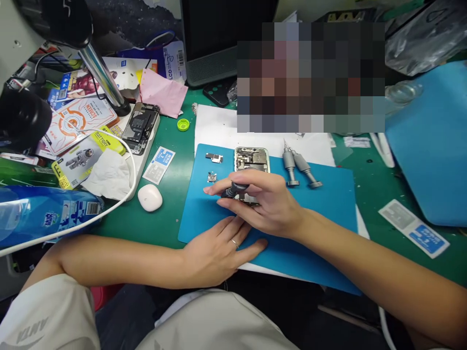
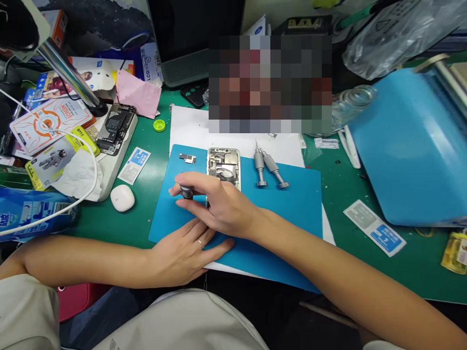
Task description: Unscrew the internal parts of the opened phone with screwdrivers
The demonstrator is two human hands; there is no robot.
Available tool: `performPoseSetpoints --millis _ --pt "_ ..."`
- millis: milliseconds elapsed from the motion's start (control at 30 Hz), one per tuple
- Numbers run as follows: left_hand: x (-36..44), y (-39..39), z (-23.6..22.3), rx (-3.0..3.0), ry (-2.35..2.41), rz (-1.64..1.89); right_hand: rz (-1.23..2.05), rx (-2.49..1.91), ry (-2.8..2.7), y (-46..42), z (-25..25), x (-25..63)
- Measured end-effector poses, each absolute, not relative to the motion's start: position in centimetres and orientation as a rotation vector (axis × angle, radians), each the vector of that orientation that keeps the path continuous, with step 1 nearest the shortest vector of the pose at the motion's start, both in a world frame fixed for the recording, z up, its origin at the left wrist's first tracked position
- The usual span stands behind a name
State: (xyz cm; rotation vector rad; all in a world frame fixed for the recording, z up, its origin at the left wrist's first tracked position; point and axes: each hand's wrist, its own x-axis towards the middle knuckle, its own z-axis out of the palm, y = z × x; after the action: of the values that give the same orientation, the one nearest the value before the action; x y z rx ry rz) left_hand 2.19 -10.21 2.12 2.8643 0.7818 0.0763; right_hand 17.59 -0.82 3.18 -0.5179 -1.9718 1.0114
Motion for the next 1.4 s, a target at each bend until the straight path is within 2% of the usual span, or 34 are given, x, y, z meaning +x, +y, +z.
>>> performPoseSetpoints --millis 333,533,633,767,933,1033,1200,1400 --pt "2.4 -10.3 2.2 2.87 0.8 0.023 1.167 -0.671 -1.952 -0.8 2.4 16.5" --pt "2.0 -10.2 2.3 2.834 0.795 0.063 1.073 -0.574 -1.761 -0.5 4.0 17.6" --pt "1.9 -10.1 2.5 2.817 0.689 0.166 1.049 -0.65 -1.609 -0.4 4.5 18.9" --pt "2.0 -9.0 3.9 2.66 0.548 0.502 1.064 -0.813 -1.372 0.1 3.8 20.8" --pt "1.9 -4.6 6.6 2.523 0.956 0.911 1.041 -0.862 -1.196 1.1 2.6 22.3" --pt "2.1 -1.8 6.4 2.459 1.157 1.065 0.976 -0.842 -1.222 1.6 1.7 22.6" --pt "1.8 -0.1 4.1 2.574 1.198 1.033 0.938 -0.803 -1.187 2.0 1.1 22.4" --pt "1.8 -0.1 3.1 2.633 1.17 1.003 1.049 -0.728 -1.163 1.3 1.5 22.3"
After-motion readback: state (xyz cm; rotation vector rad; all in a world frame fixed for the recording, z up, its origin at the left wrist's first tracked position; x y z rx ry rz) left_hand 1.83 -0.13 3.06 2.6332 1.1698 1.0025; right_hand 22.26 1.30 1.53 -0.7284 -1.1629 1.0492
